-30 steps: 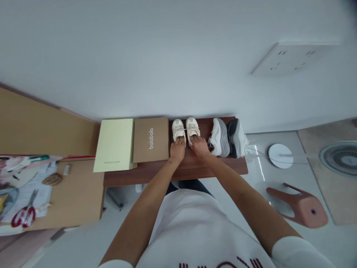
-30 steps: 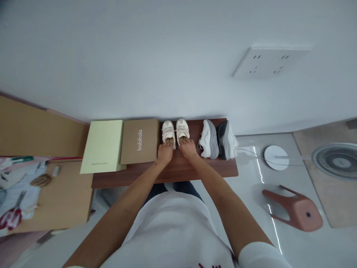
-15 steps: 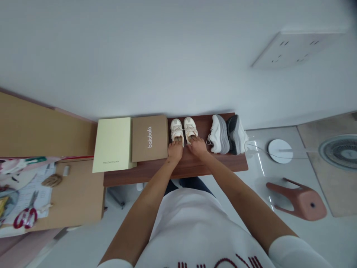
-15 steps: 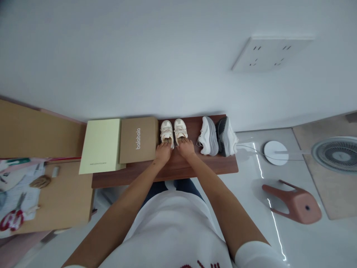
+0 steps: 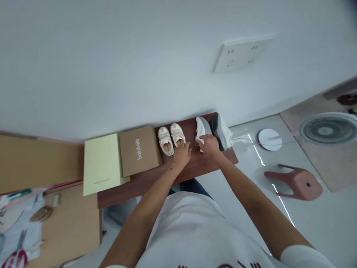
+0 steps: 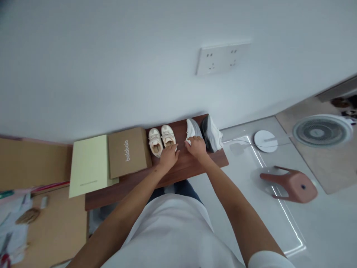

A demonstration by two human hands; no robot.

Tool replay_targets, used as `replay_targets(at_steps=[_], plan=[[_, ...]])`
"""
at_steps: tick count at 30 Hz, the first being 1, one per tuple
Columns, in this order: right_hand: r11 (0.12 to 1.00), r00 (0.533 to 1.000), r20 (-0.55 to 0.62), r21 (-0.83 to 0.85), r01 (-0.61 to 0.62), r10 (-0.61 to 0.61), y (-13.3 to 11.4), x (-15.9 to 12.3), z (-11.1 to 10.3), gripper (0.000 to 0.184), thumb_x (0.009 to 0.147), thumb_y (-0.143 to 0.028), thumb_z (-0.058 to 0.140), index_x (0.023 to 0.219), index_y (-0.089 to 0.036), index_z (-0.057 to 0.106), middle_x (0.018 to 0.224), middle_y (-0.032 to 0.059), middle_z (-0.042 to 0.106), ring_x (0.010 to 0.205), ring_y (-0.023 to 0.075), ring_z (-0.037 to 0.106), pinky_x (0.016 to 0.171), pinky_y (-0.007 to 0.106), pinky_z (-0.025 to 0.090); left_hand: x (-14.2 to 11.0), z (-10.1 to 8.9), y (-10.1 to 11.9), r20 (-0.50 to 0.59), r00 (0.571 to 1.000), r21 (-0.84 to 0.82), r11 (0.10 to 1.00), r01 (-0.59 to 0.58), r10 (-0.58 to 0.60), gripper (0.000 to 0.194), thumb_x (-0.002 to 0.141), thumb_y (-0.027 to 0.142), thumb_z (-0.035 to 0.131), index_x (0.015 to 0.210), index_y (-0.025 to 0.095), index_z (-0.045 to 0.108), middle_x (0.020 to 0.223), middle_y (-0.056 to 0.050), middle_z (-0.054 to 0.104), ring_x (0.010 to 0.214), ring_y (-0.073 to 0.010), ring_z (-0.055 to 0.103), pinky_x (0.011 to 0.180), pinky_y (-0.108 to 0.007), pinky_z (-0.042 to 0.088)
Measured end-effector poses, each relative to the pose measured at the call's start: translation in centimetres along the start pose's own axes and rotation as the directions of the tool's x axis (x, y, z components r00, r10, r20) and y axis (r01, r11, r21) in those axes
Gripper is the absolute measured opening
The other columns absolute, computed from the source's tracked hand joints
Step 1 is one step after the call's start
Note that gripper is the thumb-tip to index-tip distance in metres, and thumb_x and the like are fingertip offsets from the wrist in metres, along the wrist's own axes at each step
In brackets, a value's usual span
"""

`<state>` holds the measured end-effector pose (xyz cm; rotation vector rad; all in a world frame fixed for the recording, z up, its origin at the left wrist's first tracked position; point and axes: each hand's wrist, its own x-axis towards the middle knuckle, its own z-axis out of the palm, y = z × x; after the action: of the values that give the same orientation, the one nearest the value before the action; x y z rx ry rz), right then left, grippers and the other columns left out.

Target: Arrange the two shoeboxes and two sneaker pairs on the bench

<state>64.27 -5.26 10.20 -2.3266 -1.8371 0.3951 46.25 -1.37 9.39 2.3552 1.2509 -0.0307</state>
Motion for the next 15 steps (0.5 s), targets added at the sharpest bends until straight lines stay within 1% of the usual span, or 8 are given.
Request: replay_targets(at_steps=[2, 4, 7, 9, 10, 12, 14, 15], plan=[[0.998, 0.996, -0.059, 0.002, -0.063, 0.063, 2.5, -1.0, -0.2, 0.036, 0.098, -0.039, 0.048, 0.111, -0.016, 0.073, 0.109, 0.0155, 0.073, 0.104, 0.0298, 0.062, 0.091, 0.037, 0.042, 0.5, 1.3, 1.1, 0.012, 0.999, -0.050, 0.998, -0.030, 0.030, 0.037, 0.096, 0.026, 0.053, 0.133, 0.017, 0.056, 0.124, -0.015, 0.067, 0.118, -0.0286, 0.061, 0.100, -0.040, 0.045], [0.990, 0.985, -0.098, 0.018, -0.140, 0.141, 5.2, -2.1, -0.2, 0.036, 0.098, -0.038, 0.048, 0.110, -0.016, 0.073, 0.107, 0.0151, 0.073, 0.104, 0.0300, 0.063, 0.091, 0.037, 0.043, 1.0, 3.1, 1.8, 0.039, 0.999, -0.151, 0.988, -0.022, 0.028, 0.036, 0.095, 0.025, 0.056, 0.130, 0.017, 0.058, 0.121, -0.014, 0.069, 0.116, -0.0267, 0.063, 0.099, -0.038, 0.046], [0.959, 0.951, -0.122, 0.062, -0.277, 0.283, 9.4, -3.6, -0.1, 0.037, 0.097, -0.039, 0.049, 0.114, -0.015, 0.071, 0.109, 0.0158, 0.072, 0.108, 0.0314, 0.062, 0.095, 0.039, 0.044, 1.7, 5.8, 2.3, 0.110, 0.994, -0.315, 0.948, 0.045, -0.011, 0.038, 0.093, 0.024, 0.060, 0.130, 0.015, 0.058, 0.120, -0.015, 0.069, 0.115, -0.0249, 0.064, 0.098, -0.036, 0.048], [0.923, 0.919, -0.104, 0.096, -0.372, 0.381, 12.2, -4.3, 0.1, 0.041, 0.095, -0.040, 0.052, 0.121, -0.012, 0.067, 0.116, 0.0177, 0.070, 0.113, 0.0325, 0.060, 0.098, 0.040, 0.043, 2.3, 7.5, 2.5, 0.146, 0.988, -0.367, 0.926, 0.092, -0.041, 0.043, 0.091, 0.024, 0.063, 0.131, 0.013, 0.057, 0.126, -0.017, 0.067, 0.120, -0.0264, 0.062, 0.100, -0.037, 0.047], [0.903, 0.903, -0.075, 0.109, -0.415, 0.424, 13.6, -4.5, 0.1, 0.045, 0.093, -0.041, 0.056, 0.126, -0.011, 0.064, 0.120, 0.0191, 0.068, 0.116, 0.0329, 0.060, 0.100, 0.041, 0.043, 2.6, 8.2, 2.7, 0.157, 0.986, -0.380, 0.918, 0.111, -0.055, 0.045, 0.089, 0.024, 0.065, 0.132, 0.012, 0.057, 0.129, -0.019, 0.065, 0.123, -0.0274, 0.060, 0.102, -0.038, 0.046], [0.868, 0.877, 0.044, 0.130, -0.479, 0.478, 15.9, -4.7, 0.3, 0.059, 0.086, -0.040, 0.066, 0.134, -0.008, 0.057, 0.126, 0.0208, 0.065, 0.118, 0.0328, 0.060, 0.101, 0.041, 0.044, 3.5, 9.2, 3.1, 0.177, 0.981, -0.394, 0.907, 0.149, -0.084, 0.048, 0.088, 0.026, 0.067, 0.132, 0.012, 0.057, 0.134, -0.020, 0.062, 0.128, -0.0283, 0.057, 0.105, -0.038, 0.043], [0.855, 0.866, 0.188, 0.165, -0.492, 0.463, 17.6, -4.6, 0.6, 0.071, 0.078, -0.037, 0.076, 0.139, -0.007, 0.051, 0.123, 0.0192, 0.067, 0.113, 0.0308, 0.062, 0.098, 0.038, 0.046, 4.4, 9.9, 3.6, 0.221, 0.970, -0.397, 0.899, 0.185, -0.102, 0.046, 0.088, 0.028, 0.068, 0.130, 0.011, 0.058, 0.133, -0.020, 0.063, 0.126, -0.0279, 0.058, 0.103, -0.037, 0.044], [0.854, 0.865, 0.240, 0.184, -0.487, 0.441, 18.1, -4.6, 0.8, 0.074, 0.075, -0.034, 0.078, 0.139, -0.008, 0.050, 0.118, 0.0171, 0.069, 0.109, 0.0293, 0.064, 0.096, 0.037, 0.047, 4.8, 10.2, 3.9, 0.249, 0.963, -0.395, 0.897, 0.200, -0.105, 0.044, 0.088, 0.029, 0.067, 0.128, 0.011, 0.059, 0.130, -0.020, 0.064, 0.124, -0.0279, 0.060, 0.102, -0.037, 0.045]])
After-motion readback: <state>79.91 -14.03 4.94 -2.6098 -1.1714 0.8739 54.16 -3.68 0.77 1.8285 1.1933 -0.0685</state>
